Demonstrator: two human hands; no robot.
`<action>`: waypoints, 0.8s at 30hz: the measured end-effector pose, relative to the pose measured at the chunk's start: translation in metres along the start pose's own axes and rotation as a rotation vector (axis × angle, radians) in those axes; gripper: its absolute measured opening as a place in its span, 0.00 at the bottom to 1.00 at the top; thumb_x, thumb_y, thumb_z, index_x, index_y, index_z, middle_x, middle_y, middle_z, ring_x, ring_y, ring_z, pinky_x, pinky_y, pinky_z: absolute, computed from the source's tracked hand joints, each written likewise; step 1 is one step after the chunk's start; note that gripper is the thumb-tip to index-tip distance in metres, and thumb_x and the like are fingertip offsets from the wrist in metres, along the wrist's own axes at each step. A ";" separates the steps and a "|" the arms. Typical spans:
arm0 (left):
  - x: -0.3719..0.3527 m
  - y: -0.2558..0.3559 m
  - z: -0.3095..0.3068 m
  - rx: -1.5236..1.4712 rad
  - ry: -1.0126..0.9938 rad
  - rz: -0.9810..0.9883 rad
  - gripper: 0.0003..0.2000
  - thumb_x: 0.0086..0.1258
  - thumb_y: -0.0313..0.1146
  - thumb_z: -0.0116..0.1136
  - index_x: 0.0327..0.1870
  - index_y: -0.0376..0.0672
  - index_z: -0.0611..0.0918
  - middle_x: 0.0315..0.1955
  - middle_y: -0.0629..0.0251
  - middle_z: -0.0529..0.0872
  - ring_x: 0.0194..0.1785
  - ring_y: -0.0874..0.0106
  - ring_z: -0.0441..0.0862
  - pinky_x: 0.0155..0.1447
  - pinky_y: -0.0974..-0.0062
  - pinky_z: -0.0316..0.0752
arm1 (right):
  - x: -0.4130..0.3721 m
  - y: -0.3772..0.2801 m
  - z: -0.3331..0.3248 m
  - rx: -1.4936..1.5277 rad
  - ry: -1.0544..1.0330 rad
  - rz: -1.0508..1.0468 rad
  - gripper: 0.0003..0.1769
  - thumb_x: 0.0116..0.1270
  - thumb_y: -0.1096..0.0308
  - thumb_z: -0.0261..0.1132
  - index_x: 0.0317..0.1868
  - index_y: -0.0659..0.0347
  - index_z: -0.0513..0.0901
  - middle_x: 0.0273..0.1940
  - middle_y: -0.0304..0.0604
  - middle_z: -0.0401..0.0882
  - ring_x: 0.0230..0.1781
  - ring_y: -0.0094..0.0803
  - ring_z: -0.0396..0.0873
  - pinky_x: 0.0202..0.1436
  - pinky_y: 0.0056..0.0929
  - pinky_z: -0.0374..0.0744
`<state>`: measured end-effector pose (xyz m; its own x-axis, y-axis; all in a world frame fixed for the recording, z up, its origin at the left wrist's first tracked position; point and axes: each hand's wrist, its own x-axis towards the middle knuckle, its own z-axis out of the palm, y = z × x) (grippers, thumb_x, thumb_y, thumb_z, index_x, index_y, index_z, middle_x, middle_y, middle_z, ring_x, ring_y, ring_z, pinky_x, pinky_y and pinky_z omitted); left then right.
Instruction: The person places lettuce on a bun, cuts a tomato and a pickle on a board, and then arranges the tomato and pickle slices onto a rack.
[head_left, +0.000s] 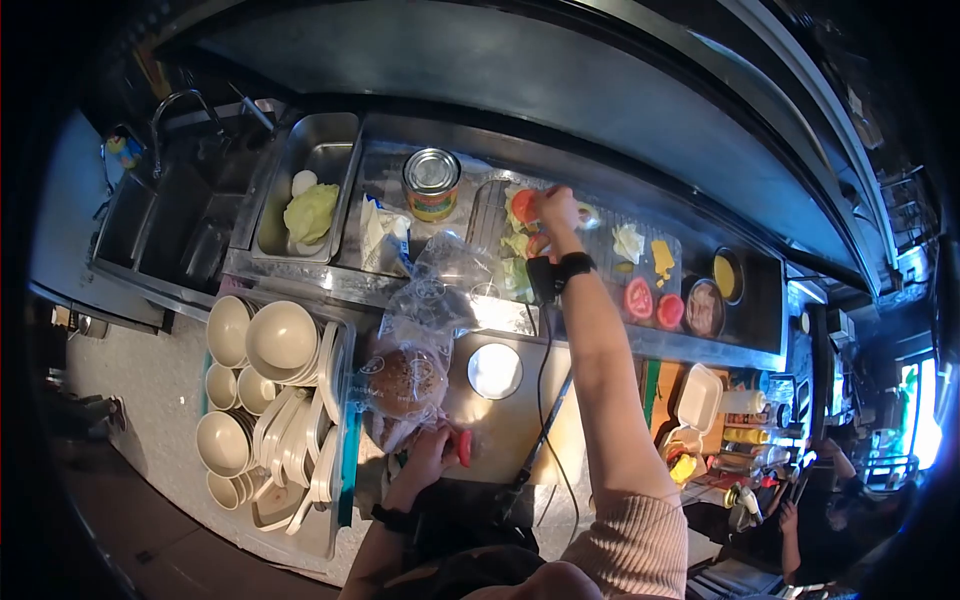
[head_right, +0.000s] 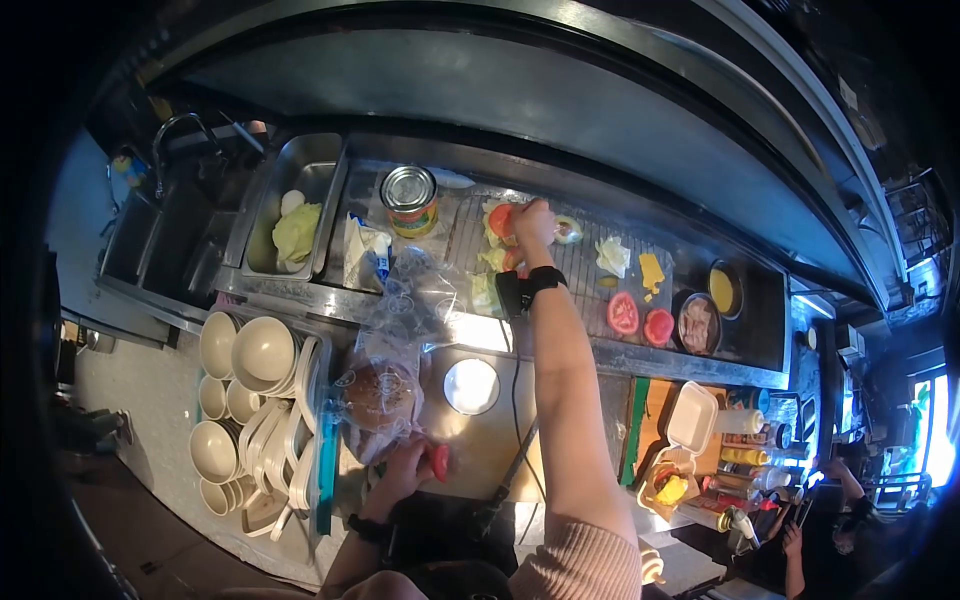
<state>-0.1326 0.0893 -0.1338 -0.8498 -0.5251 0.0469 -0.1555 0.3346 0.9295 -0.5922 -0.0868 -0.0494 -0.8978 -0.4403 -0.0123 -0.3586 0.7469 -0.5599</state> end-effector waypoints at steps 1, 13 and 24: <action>-0.001 -0.005 0.002 0.010 0.015 0.024 0.12 0.58 0.31 0.69 0.39 0.40 0.80 0.36 0.58 0.81 0.41 0.59 0.80 0.46 0.65 0.73 | 0.003 0.000 0.003 0.019 0.012 0.012 0.20 0.63 0.52 0.66 0.47 0.57 0.85 0.48 0.57 0.86 0.51 0.55 0.85 0.55 0.48 0.82; 0.008 0.014 -0.003 0.085 0.061 0.076 0.12 0.54 0.29 0.68 0.37 0.40 0.78 0.34 0.56 0.81 0.41 0.55 0.79 0.46 0.61 0.72 | -0.012 0.006 -0.043 0.259 0.092 -0.286 0.19 0.64 0.57 0.66 0.52 0.55 0.85 0.47 0.57 0.86 0.51 0.54 0.85 0.56 0.46 0.81; -0.001 -0.042 0.020 0.129 0.117 0.252 0.11 0.55 0.24 0.68 0.33 0.39 0.75 0.29 0.57 0.76 0.35 0.60 0.76 0.40 0.63 0.70 | -0.184 -0.068 -0.315 0.689 0.004 -0.005 0.15 0.67 0.68 0.66 0.51 0.67 0.85 0.35 0.40 0.77 0.27 0.26 0.77 0.21 0.18 0.67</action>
<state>-0.1351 0.0911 -0.1798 -0.8070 -0.4970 0.3191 -0.0161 0.5587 0.8292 -0.4832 0.1005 0.2521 -0.8979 -0.4402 -0.0059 -0.1198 0.2572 -0.9589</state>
